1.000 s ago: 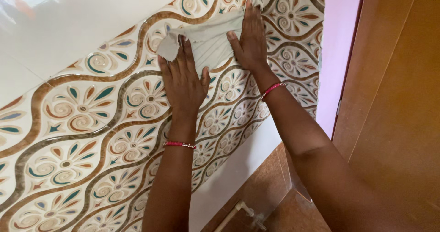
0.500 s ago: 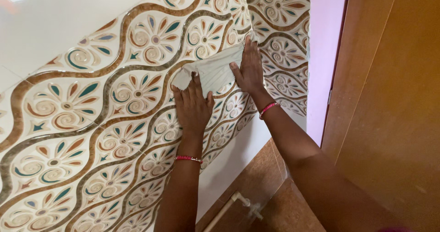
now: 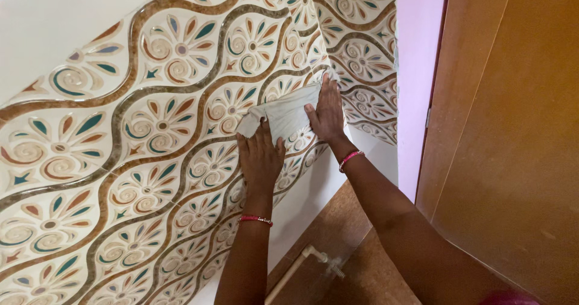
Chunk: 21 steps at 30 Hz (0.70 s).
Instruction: The person wipes a patterned wall tile in a bathroom using a white cloth, moving the cloth in circular and side-to-side motions across various sections of the wall.
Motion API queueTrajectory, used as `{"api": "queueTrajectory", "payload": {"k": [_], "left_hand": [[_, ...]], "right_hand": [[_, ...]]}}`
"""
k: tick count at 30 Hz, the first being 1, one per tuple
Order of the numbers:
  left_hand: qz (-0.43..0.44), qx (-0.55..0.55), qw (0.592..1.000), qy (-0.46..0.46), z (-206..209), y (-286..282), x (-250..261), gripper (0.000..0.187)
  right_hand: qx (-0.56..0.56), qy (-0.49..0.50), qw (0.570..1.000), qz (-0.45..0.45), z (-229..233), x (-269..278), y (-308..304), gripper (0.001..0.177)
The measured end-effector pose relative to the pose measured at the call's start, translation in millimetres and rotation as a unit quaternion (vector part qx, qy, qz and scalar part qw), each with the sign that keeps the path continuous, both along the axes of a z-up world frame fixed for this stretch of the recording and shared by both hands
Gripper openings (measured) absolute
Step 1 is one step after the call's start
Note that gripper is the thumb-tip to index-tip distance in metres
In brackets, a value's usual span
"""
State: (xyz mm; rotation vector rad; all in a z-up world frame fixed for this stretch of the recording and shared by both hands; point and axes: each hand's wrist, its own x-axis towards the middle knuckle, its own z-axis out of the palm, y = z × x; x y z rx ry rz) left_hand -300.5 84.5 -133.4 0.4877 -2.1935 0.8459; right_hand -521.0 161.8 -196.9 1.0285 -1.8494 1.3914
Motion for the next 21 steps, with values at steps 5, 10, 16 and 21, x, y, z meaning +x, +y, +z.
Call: {"api": "queueTrajectory", "payload": {"k": [5,10,16,21], "left_hand": [[-0.01,0.007,1.0,-0.004,-20,-1,-5,0.061],[-0.019,0.016,0.999,-0.021,-41,-5,-12,0.057],[-0.036,0.015,0.999,-0.034,-65,-9,-19,0.057],[-0.056,0.018,0.997,-0.049,-77,-11,-21,0.06]], "right_hand": [[-0.002,-0.026,1.0,0.0,-30,5,0,0.087],[-0.017,-0.037,0.999,0.001,-60,7,-1,0.084],[-0.043,-0.063,0.997,0.014,-91,15,-4,0.082],[-0.052,-0.122,0.991,0.024,-116,22,-9,0.082]]}}
